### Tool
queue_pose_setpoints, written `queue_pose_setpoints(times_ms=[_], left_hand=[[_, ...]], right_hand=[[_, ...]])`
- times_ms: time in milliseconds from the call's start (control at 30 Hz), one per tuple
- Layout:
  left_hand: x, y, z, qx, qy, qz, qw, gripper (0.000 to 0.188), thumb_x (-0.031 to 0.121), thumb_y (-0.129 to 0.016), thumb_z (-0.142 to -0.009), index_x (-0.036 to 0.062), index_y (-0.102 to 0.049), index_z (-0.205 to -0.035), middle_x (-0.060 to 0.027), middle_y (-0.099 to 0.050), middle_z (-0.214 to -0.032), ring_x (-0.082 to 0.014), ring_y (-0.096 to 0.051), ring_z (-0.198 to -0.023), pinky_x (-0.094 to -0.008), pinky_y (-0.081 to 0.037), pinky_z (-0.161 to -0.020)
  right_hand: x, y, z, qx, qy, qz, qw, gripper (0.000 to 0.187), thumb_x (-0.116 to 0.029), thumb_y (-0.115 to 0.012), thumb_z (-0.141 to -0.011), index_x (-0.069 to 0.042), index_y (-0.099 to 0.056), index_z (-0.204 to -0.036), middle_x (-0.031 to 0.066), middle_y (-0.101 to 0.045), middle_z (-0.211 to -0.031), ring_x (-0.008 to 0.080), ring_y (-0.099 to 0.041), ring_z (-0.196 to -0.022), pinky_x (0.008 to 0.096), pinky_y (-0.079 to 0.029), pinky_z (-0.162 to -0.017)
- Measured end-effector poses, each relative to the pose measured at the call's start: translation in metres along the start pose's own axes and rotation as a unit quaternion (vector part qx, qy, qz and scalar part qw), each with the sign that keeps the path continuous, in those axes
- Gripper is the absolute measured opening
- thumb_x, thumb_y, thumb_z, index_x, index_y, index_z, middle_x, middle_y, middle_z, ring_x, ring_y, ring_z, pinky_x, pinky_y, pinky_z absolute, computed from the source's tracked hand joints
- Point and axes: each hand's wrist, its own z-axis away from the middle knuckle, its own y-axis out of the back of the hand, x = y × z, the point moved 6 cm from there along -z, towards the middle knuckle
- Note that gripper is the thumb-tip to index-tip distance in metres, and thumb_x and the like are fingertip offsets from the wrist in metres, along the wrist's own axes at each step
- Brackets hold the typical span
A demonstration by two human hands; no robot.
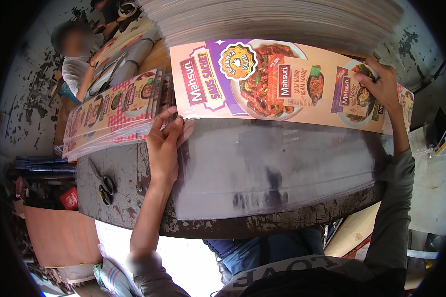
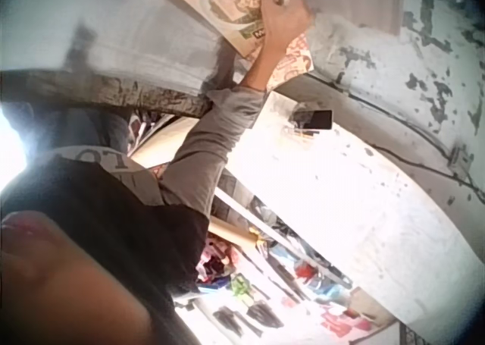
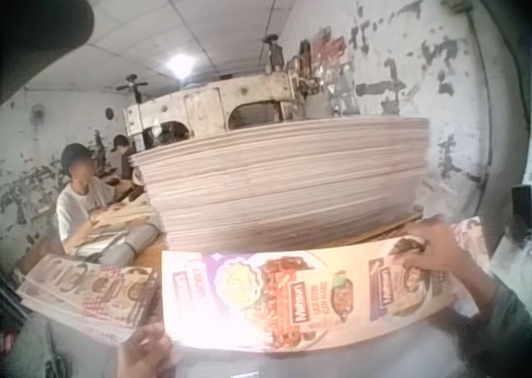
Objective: The person inserts printed sheets into clear plastic sleeves one by one. They align the sheet with the sleeve opening, slide it in, and smooth the surface before stacking the finished unit. The process is repeated continuously with a stack of printed materials and a supply of empty sleeves.
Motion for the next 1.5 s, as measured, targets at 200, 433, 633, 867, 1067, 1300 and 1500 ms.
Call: queue_pose_setpoints(times_ms=[200, 433, 633, 867, 1067, 1300, 1500], left_hand=[[-0.003, 0.003, -0.003, -0.023, 0.026, 0.008, 0.999, 0.029, 0.009, -0.052, -0.09, -0.004, -0.044, -0.114, -0.0085, -0.064, -0.093, -0.01, -0.06, -0.088, -0.0255, -0.05, -0.081], [-0.005, 0.003, -0.004, -0.032, 0.029, 0.021, 0.999, 0.028, 0.011, -0.053, -0.09, -0.003, -0.046, -0.113, -0.009, -0.063, -0.095, -0.0095, -0.061, -0.083, -0.0214, -0.05, -0.072], [-0.003, 0.002, -0.002, -0.017, 0.029, -0.013, 0.999, 0.029, 0.01, -0.051, -0.09, -0.0025, -0.044, -0.115, -0.0085, -0.063, -0.094, -0.0093, -0.061, -0.081, -0.0206, -0.049, -0.068], [0.024, -0.014, 0.01, -0.034, -0.232, -0.328, 0.915, 0.034, 0.008, -0.053, -0.088, 0.0001, -0.043, -0.119, -0.0204, -0.057, -0.105, -0.0254, -0.061, -0.088, -0.0309, -0.049, -0.071], [0.035, -0.054, 0.045, -0.094, -0.324, -0.593, 0.731, 0.064, 0.039, -0.06, -0.081, 0.0053, -0.037, -0.131, -0.0226, -0.028, -0.138, -0.039, -0.024, -0.131, -0.0517, -0.026, -0.1], [0.016, -0.063, 0.04, -0.217, -0.279, -0.611, 0.708, 0.074, 0.044, -0.063, -0.075, 0.0091, -0.036, -0.134, -0.0192, -0.028, -0.14, -0.0364, -0.024, -0.132, -0.0559, -0.015, -0.104], [0.016, -0.064, 0.037, -0.219, -0.273, -0.618, 0.704, 0.072, 0.045, -0.062, -0.076, 0.012, -0.036, -0.134, -0.0212, -0.028, -0.137, -0.0382, -0.029, -0.127, -0.0586, -0.017, -0.102]], right_hand=[[-0.006, -0.016, -0.002, 0.02, 0.106, -0.066, 0.992, 0.034, -0.029, -0.069, -0.073, 0.001, -0.055, -0.081, 0.0136, -0.051, -0.064, 0.0198, -0.045, -0.055, 0.0299, -0.042, -0.056], [-0.002, -0.03, 0.002, -0.061, 0.088, -0.053, 0.993, 0.032, -0.031, -0.07, -0.071, -0.001, -0.062, -0.077, 0.0139, -0.051, -0.057, 0.0222, -0.049, -0.049, 0.0328, -0.039, -0.051], [-0.006, -0.041, 0.006, -0.101, 0.114, -0.059, 0.987, 0.038, -0.034, -0.067, -0.075, 0.0, -0.053, -0.066, 0.0127, -0.044, -0.051, 0.0245, -0.042, -0.045, 0.0333, -0.034, -0.047], [-0.022, -0.043, 0.01, -0.133, 0.115, -0.044, 0.984, 0.04, -0.037, -0.065, -0.077, -0.001, -0.051, -0.066, 0.0141, -0.045, -0.052, 0.025, -0.045, -0.048, 0.0352, -0.035, -0.05], [-0.049, -0.033, 0.012, -0.184, 0.041, -0.05, 0.981, 0.041, -0.04, -0.063, -0.079, -0.001, -0.052, -0.073, 0.0148, -0.049, -0.058, 0.0266, -0.052, -0.059, 0.0367, -0.039, -0.058], [-0.046, -0.005, 0.033, -0.169, 0.06, -0.044, 0.983, 0.047, -0.038, -0.063, -0.078, -0.004, -0.047, -0.106, 0.0154, -0.045, -0.117, 0.0312, -0.047, -0.106, 0.0412, -0.039, -0.087], [0.011, 0.007, 0.086, -0.181, 0.005, 0.0, 0.983, 0.071, -0.046, -0.066, -0.073, -0.01, -0.04, -0.128, 0.0184, -0.033, -0.132, 0.0369, -0.034, -0.122, 0.0432, -0.029, -0.1]])
